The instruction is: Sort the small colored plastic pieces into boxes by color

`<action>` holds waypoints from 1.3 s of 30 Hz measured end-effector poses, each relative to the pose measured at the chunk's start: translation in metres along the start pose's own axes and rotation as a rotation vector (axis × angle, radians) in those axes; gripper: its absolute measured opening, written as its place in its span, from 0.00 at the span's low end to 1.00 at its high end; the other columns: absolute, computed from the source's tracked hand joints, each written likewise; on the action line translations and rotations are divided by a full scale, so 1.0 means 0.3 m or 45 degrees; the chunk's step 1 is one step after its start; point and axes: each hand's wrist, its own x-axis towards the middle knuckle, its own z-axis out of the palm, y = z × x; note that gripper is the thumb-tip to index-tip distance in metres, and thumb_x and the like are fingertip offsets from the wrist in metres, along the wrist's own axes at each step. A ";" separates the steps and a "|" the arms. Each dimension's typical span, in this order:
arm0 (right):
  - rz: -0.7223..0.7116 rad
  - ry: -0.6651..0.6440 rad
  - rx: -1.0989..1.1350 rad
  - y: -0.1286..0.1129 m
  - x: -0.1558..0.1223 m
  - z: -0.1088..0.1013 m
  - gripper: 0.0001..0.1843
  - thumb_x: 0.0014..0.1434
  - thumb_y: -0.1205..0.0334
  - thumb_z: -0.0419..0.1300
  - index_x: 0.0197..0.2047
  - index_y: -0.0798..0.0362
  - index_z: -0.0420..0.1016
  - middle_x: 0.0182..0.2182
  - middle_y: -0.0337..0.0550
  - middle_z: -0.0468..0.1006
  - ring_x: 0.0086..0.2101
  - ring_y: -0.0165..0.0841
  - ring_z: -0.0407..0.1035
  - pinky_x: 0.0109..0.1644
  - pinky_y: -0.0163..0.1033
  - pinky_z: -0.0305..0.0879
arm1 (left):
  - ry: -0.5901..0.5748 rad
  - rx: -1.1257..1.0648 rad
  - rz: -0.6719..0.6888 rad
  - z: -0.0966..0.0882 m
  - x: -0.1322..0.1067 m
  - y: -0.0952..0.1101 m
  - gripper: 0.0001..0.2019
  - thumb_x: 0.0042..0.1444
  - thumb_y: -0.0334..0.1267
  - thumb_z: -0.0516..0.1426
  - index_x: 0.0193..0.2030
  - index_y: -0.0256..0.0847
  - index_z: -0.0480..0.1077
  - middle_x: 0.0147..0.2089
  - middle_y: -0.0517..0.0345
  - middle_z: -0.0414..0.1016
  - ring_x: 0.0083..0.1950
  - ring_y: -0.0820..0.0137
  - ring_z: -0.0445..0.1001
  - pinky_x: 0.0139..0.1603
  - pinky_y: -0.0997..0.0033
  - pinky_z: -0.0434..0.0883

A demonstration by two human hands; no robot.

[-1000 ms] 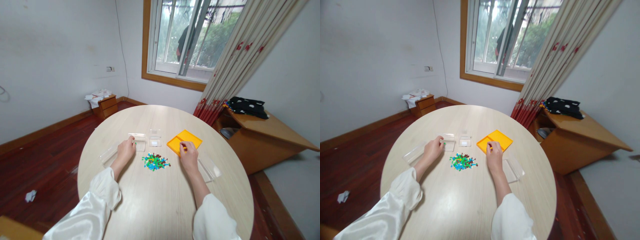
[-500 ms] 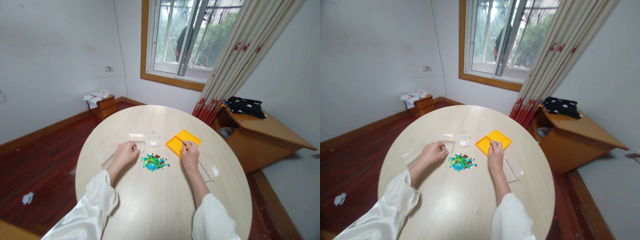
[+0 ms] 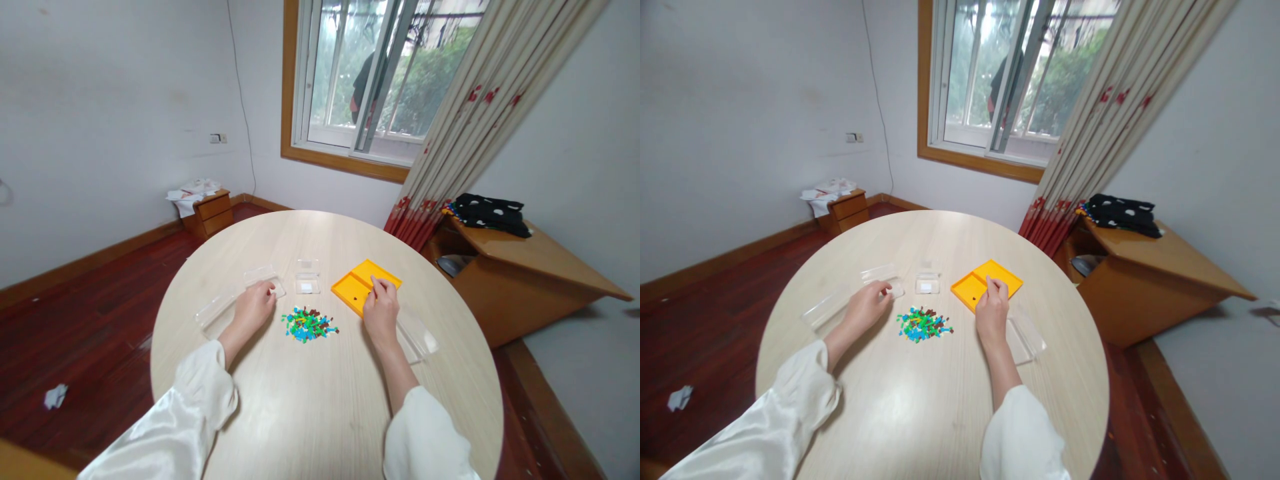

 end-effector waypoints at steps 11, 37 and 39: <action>-0.043 -0.095 0.003 -0.034 0.003 -0.021 0.18 0.55 0.70 0.46 0.44 0.56 0.74 0.42 0.54 0.73 0.45 0.40 0.65 0.51 0.51 0.62 | 0.039 -0.292 0.256 0.026 -0.001 0.003 0.13 0.57 0.35 0.47 0.37 0.37 0.72 0.37 0.52 0.76 0.38 0.66 0.72 0.41 0.69 0.66; -0.088 -1.078 0.164 -0.136 -0.057 -0.010 0.09 0.54 0.71 0.55 0.33 0.54 0.77 0.32 0.45 0.78 0.35 0.33 0.70 0.41 0.37 0.64 | -0.202 -0.350 0.431 0.058 -0.010 0.015 0.13 0.58 0.36 0.48 0.36 0.38 0.73 0.37 0.52 0.76 0.37 0.67 0.71 0.39 0.71 0.64; -0.002 -0.973 0.221 -0.132 -0.056 -0.002 0.08 0.54 0.69 0.55 0.33 0.54 0.77 0.31 0.44 0.78 0.34 0.33 0.71 0.41 0.38 0.65 | -0.211 -0.366 0.421 0.054 -0.011 0.018 0.13 0.58 0.36 0.48 0.36 0.38 0.73 0.37 0.52 0.76 0.37 0.67 0.71 0.39 0.71 0.64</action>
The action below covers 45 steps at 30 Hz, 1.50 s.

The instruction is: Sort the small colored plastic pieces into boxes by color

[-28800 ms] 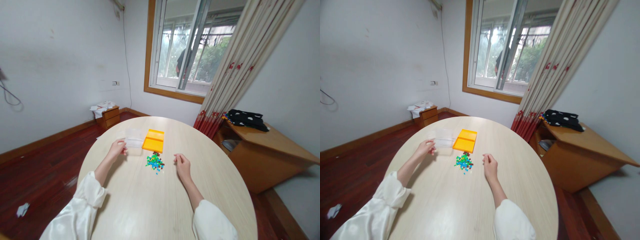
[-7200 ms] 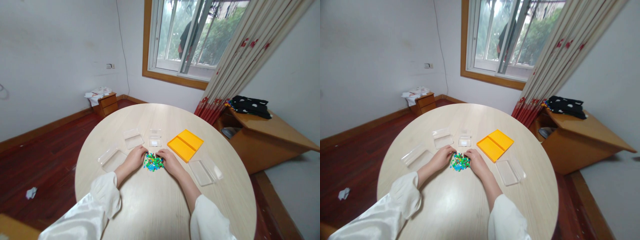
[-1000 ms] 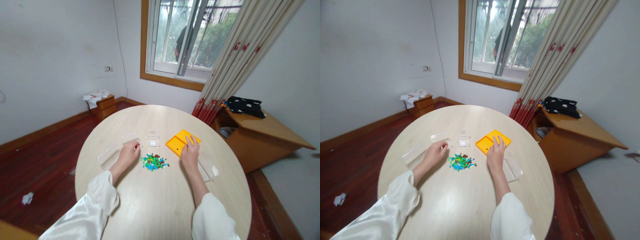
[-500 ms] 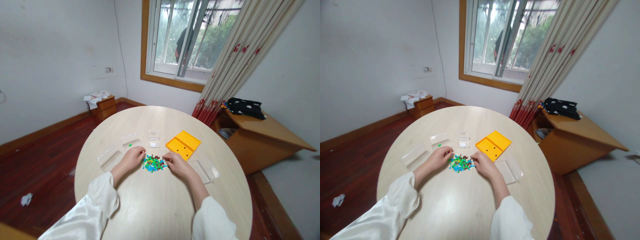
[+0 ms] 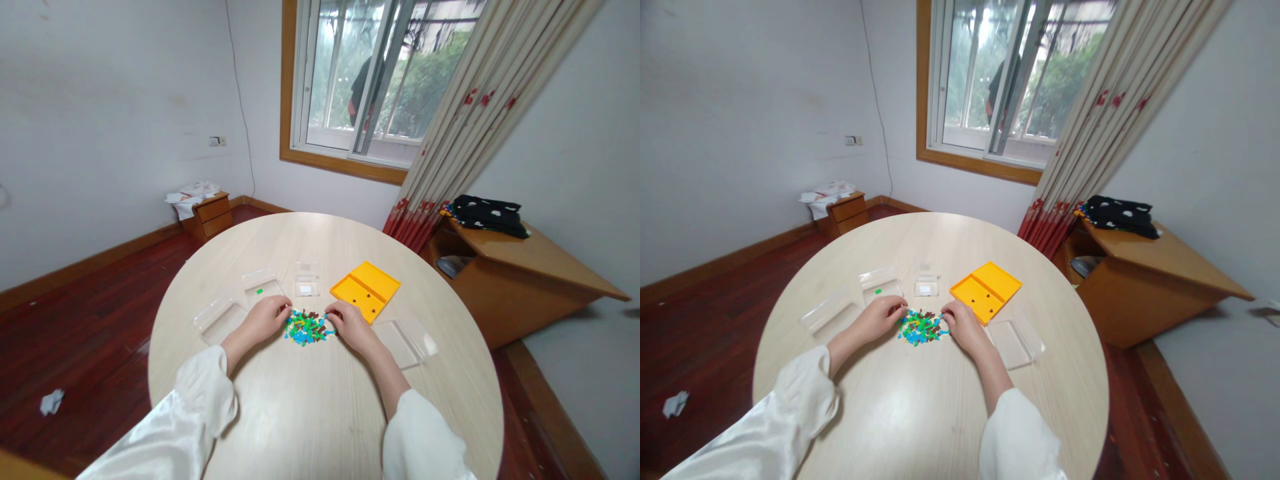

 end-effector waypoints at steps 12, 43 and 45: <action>0.221 0.197 0.493 0.025 0.021 0.018 0.11 0.48 0.59 0.58 0.31 0.56 0.77 0.29 0.46 0.80 0.30 0.35 0.72 0.37 0.41 0.67 | 0.002 -0.017 0.008 0.002 0.002 -0.004 0.13 0.58 0.36 0.48 0.35 0.38 0.73 0.37 0.52 0.76 0.37 0.68 0.71 0.39 0.71 0.64; 0.172 1.193 0.078 0.032 0.023 -0.080 0.15 0.55 0.63 0.51 0.47 0.55 0.65 0.44 0.52 0.66 0.44 0.39 0.60 0.46 0.45 0.60 | 0.070 -0.028 0.038 0.003 0.002 -0.005 0.12 0.57 0.34 0.49 0.34 0.36 0.73 0.34 0.52 0.76 0.34 0.68 0.70 0.37 0.71 0.63; 0.151 1.178 0.069 0.031 0.022 -0.077 0.15 0.55 0.63 0.51 0.46 0.55 0.65 0.43 0.52 0.67 0.45 0.39 0.60 0.46 0.45 0.60 | 0.078 -0.020 0.035 0.004 0.003 -0.011 0.11 0.57 0.34 0.49 0.35 0.36 0.73 0.33 0.52 0.75 0.34 0.68 0.70 0.37 0.71 0.64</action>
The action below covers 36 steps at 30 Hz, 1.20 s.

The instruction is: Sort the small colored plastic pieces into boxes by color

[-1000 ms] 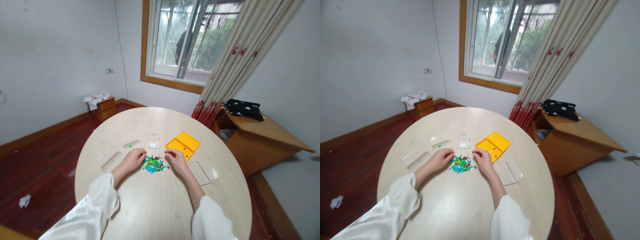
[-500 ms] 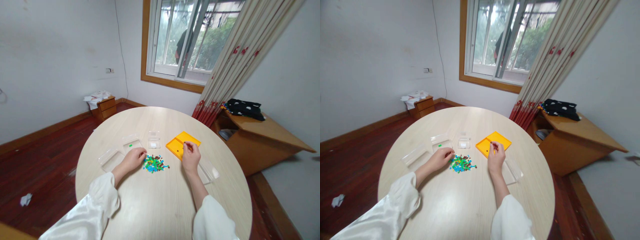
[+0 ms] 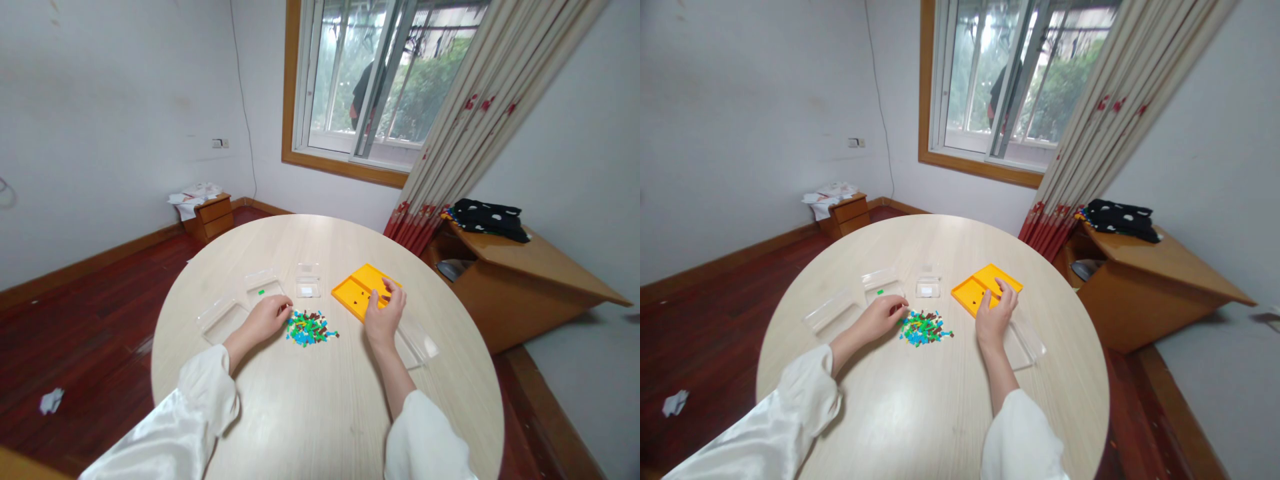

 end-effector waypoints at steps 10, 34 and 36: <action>-0.098 -0.065 0.013 0.010 -0.023 0.020 0.15 0.56 0.65 0.50 0.46 0.55 0.66 0.43 0.51 0.69 0.45 0.40 0.61 0.47 0.47 0.60 | -0.042 0.032 0.198 0.027 -0.003 -0.032 0.11 0.57 0.31 0.50 0.41 0.37 0.73 0.40 0.50 0.72 0.42 0.67 0.70 0.45 0.69 0.66; -0.128 -0.170 0.057 0.012 -0.042 0.031 0.12 0.56 0.67 0.49 0.41 0.54 0.68 0.38 0.48 0.71 0.41 0.37 0.65 0.45 0.45 0.63 | -0.291 0.049 0.095 -0.035 -0.013 0.004 0.09 0.48 0.33 0.54 0.35 0.37 0.74 0.35 0.53 0.75 0.35 0.69 0.71 0.37 0.73 0.66; -0.125 -0.178 0.061 0.013 -0.043 0.032 0.12 0.55 0.68 0.48 0.41 0.54 0.68 0.38 0.48 0.71 0.40 0.37 0.65 0.44 0.45 0.63 | -0.298 0.035 0.105 -0.032 -0.012 0.003 0.09 0.49 0.32 0.54 0.35 0.37 0.74 0.35 0.53 0.74 0.34 0.69 0.71 0.37 0.73 0.66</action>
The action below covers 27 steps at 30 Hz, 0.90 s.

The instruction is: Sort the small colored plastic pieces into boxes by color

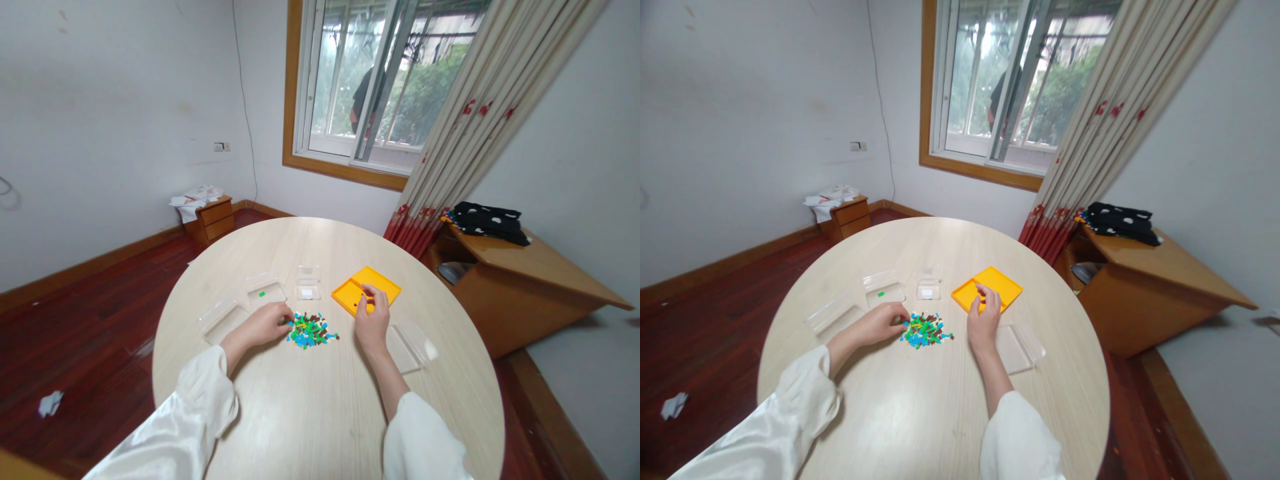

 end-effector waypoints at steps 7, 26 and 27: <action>-0.015 -0.009 0.017 0.004 -0.001 0.001 0.12 0.55 0.68 0.48 0.40 0.54 0.68 0.37 0.47 0.71 0.40 0.36 0.65 0.44 0.44 0.63 | 0.205 0.005 -0.025 -0.014 0.000 -0.009 0.10 0.53 0.32 0.51 0.36 0.37 0.73 0.36 0.52 0.76 0.37 0.68 0.71 0.41 0.69 0.66; 0.028 -0.035 0.044 0.004 -0.004 0.004 0.11 0.55 0.67 0.49 0.40 0.54 0.69 0.35 0.45 0.71 0.37 0.35 0.66 0.42 0.43 0.63 | 0.037 0.039 -0.038 0.010 -0.009 -0.050 0.12 0.47 0.28 0.51 0.34 0.40 0.75 0.34 0.53 0.76 0.34 0.68 0.72 0.37 0.72 0.67; 0.029 -0.036 0.046 0.004 -0.005 0.004 0.11 0.55 0.67 0.49 0.40 0.54 0.69 0.35 0.45 0.71 0.37 0.35 0.66 0.42 0.43 0.63 | 0.036 0.027 -0.039 0.010 -0.010 -0.048 0.12 0.46 0.28 0.51 0.34 0.40 0.74 0.33 0.54 0.76 0.33 0.69 0.72 0.36 0.72 0.66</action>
